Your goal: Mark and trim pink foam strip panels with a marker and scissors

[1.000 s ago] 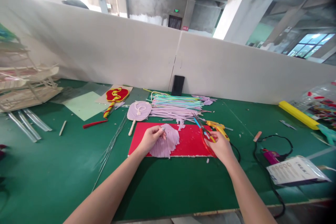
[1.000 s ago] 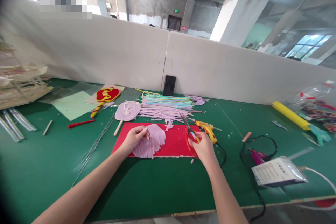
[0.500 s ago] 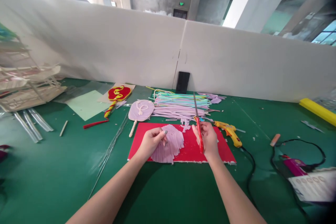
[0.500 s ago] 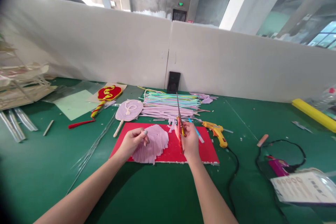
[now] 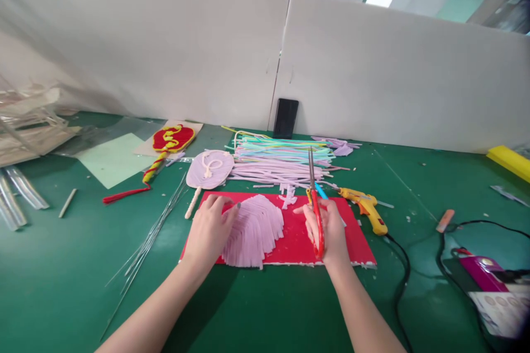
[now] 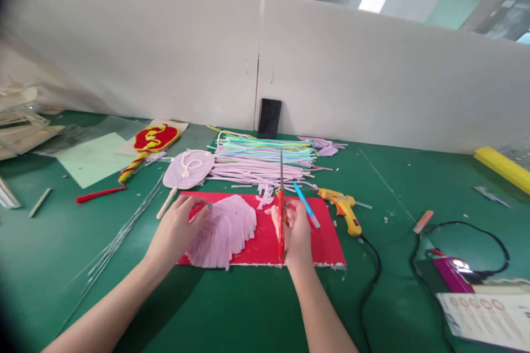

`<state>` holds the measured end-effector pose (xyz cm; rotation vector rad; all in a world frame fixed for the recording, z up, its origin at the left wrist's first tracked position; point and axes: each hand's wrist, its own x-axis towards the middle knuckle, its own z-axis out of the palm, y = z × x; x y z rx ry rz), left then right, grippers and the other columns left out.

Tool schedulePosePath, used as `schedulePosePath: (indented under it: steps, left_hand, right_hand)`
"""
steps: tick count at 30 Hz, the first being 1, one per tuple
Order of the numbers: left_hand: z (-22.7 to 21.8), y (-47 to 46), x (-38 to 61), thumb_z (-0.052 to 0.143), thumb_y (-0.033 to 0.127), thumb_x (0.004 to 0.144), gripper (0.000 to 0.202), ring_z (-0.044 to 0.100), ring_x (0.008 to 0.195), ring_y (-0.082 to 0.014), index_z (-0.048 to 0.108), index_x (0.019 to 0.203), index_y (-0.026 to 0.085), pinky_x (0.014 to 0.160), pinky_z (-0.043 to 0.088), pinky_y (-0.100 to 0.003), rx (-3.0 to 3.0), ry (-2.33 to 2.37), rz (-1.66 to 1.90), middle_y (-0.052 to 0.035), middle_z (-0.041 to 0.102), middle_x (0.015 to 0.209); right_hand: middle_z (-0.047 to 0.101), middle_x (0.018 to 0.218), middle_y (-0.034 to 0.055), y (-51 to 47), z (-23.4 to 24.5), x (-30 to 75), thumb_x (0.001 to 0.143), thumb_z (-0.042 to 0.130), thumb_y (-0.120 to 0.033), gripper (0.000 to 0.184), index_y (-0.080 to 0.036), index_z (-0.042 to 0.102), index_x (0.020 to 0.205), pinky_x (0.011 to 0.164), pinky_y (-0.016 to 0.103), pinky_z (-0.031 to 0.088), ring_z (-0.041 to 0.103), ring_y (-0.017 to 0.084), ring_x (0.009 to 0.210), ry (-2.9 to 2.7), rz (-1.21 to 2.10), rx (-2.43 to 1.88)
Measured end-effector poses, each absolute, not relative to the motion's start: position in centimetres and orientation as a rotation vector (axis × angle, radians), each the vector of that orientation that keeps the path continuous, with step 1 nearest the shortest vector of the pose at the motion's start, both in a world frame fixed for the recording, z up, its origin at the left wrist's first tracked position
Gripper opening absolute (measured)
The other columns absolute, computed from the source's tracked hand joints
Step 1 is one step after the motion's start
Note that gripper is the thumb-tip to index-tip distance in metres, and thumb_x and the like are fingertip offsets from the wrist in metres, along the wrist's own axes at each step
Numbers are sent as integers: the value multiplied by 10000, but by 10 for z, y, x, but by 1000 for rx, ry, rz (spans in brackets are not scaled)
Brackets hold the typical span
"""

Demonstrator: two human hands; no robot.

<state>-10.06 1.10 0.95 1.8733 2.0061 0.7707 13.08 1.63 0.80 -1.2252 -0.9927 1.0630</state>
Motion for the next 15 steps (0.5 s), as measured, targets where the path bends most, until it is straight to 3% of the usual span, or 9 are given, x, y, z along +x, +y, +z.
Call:
schedulePosePath:
  steps: [4,8,11,15]
  left_hand:
    - [9,6,-91,439,373,950,346,564,1157,-281,595,1184,173,999,438,-453,2150,1831,786,-120,600,1253]
    - [6,-2,-78,433,344,959,490,372,1384,-293,408,1426,199,1123,319,-531,2430,1525,607,-110,400,1516]
    - [3,-5,-71,397,262,969,439,393,1375,-275,450,1396,175,1142,287,-546,2513,1385,571,-117,445,1486]
    - [7,3,-60,393,207,976,310,565,1198,-218,607,1199,187,1081,403,-426,2515,1311,640,-86,640,1264]
  right_hand:
    - [694,695,-20,17,1,139,649,755,-366,389,-241,495,909,520,269,500,649,171,578,-987,892,-1341]
    - [722,842,49,20,-3,140,638,743,-363,382,-220,528,920,645,314,525,676,197,710,-1009,697,-1449]
    - [717,837,53,24,-3,139,641,737,-364,381,-213,528,922,653,321,524,676,198,716,-932,641,-1412]
    - [694,828,32,29,-2,142,654,748,-355,397,-218,503,934,703,339,524,685,203,760,-831,561,-1289]
